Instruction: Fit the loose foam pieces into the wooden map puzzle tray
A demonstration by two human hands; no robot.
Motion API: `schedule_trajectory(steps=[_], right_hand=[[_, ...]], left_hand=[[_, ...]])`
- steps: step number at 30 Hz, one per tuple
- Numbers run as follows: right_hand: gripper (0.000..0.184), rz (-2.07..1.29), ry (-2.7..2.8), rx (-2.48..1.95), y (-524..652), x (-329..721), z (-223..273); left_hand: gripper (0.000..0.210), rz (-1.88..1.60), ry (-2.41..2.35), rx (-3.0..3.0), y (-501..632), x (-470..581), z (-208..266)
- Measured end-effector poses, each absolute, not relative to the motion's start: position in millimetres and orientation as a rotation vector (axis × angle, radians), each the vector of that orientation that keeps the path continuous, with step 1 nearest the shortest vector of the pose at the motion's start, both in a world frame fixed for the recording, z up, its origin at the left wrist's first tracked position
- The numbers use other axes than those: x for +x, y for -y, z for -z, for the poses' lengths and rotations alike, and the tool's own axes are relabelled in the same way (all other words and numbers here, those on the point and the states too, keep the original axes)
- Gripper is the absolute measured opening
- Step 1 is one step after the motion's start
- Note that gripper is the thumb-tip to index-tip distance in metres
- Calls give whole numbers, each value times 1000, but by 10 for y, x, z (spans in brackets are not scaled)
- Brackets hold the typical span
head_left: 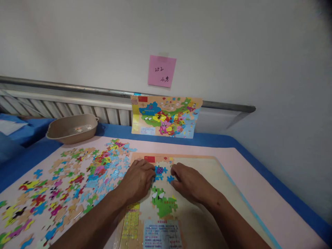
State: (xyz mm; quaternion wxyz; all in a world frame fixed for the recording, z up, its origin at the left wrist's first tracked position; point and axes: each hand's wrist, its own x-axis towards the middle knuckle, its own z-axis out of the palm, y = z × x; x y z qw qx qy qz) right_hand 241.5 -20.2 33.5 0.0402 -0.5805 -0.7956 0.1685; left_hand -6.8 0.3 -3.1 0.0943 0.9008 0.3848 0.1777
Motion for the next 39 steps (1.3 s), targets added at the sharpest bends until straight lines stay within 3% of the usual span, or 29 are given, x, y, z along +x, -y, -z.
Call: schedule_trajectory(steps=[6,28,39], right_hand=[[26,-524,2471,-1703,176,2352,-349],[19,-552,2445,-1688,190,2438,-314],[17,-398,2497,-1657,189,2349,-257]], left_hand=[[21,-544,-1136,2697,-22,-80,80],[20,-564,-1106,2674,0,-73,62],[19,-580,-1094,2679,-2,-67,75]])
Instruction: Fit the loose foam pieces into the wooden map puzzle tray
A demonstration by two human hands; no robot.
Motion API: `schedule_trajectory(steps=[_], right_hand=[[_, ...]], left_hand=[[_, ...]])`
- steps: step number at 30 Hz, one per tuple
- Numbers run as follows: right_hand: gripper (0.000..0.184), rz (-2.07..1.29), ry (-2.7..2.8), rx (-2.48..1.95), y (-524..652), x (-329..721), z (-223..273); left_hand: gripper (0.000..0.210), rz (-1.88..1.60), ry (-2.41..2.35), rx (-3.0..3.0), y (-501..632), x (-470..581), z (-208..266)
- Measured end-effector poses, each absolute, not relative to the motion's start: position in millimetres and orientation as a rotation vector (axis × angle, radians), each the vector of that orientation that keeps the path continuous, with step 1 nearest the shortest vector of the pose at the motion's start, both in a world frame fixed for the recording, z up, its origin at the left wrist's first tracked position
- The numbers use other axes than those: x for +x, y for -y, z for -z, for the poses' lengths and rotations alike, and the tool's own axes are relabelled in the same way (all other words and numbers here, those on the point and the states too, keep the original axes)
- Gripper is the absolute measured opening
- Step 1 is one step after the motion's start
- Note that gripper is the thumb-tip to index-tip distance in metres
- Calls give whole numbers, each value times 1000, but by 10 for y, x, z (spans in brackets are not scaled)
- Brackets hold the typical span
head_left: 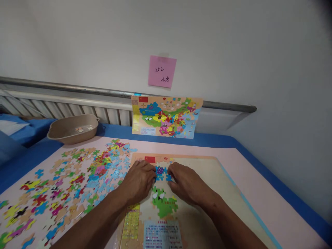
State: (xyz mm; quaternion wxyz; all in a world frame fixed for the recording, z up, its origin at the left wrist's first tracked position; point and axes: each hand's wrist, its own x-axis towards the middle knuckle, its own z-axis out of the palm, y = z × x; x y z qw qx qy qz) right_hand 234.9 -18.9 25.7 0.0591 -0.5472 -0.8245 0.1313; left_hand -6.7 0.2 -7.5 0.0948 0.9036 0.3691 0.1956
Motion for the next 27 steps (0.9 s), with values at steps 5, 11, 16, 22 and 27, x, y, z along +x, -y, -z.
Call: schedule_trajectory(steps=[5,11,16,22,27], right_hand=[[17,-324,2485,-1615,161,2391,-249],[19,-364,2476,-1575,140,2349,-212],[21,-381,2481,-1531,113,2346,-171],[21,-390,2461,-1532,116,2376,-185],[19,-407,2461,-1524,126,2362,-196]], left_hand=[[18,-557,-1101,2670,0,-64,64],[20,-569,-1088,2684,-7,-62,71],[17,-562,-1098,2685,-2,-63,62],[18,-562,-1084,2706,-8,-71,89],[18,-566,-1096,2716,-16,-66,96]])
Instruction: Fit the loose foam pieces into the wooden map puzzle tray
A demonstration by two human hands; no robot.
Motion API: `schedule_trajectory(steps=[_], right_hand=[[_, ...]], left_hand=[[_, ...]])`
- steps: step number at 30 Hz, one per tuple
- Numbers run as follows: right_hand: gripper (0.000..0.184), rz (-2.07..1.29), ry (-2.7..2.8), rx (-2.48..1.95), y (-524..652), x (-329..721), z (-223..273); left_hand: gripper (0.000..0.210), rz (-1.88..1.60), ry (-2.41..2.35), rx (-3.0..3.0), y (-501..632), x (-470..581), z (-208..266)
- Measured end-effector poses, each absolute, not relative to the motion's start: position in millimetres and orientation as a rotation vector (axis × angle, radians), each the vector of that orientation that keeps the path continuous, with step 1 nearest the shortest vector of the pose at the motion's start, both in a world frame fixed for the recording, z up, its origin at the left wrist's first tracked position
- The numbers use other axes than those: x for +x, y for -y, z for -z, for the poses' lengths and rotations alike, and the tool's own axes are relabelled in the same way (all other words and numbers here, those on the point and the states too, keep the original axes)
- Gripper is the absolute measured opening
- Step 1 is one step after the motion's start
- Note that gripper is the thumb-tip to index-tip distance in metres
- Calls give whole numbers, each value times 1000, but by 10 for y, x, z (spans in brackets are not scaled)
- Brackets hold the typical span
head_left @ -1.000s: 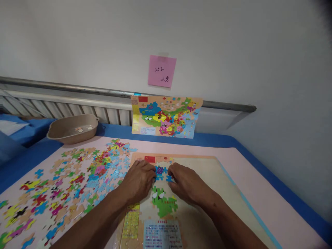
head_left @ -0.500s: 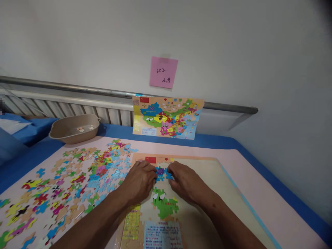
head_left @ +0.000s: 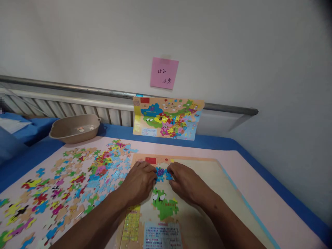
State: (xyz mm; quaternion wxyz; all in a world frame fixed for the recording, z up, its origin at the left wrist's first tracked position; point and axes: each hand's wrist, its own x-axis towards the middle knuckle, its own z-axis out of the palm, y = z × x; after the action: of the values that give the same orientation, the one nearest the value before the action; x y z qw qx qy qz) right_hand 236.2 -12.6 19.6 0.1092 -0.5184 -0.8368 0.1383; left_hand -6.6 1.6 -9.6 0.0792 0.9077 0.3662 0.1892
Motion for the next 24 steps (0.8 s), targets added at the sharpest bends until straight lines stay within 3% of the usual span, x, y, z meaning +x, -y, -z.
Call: schedule_trajectory(steps=[12,24], right_hand=[[11,-383,2501,-1538,130,2260,-230],[13,-394,2514,-1545,158,2249,-285]], left_hand=[[21,-524,-1101,2697,-16,-59,78],[18,-545,-1096,2712,-14,-62,76]])
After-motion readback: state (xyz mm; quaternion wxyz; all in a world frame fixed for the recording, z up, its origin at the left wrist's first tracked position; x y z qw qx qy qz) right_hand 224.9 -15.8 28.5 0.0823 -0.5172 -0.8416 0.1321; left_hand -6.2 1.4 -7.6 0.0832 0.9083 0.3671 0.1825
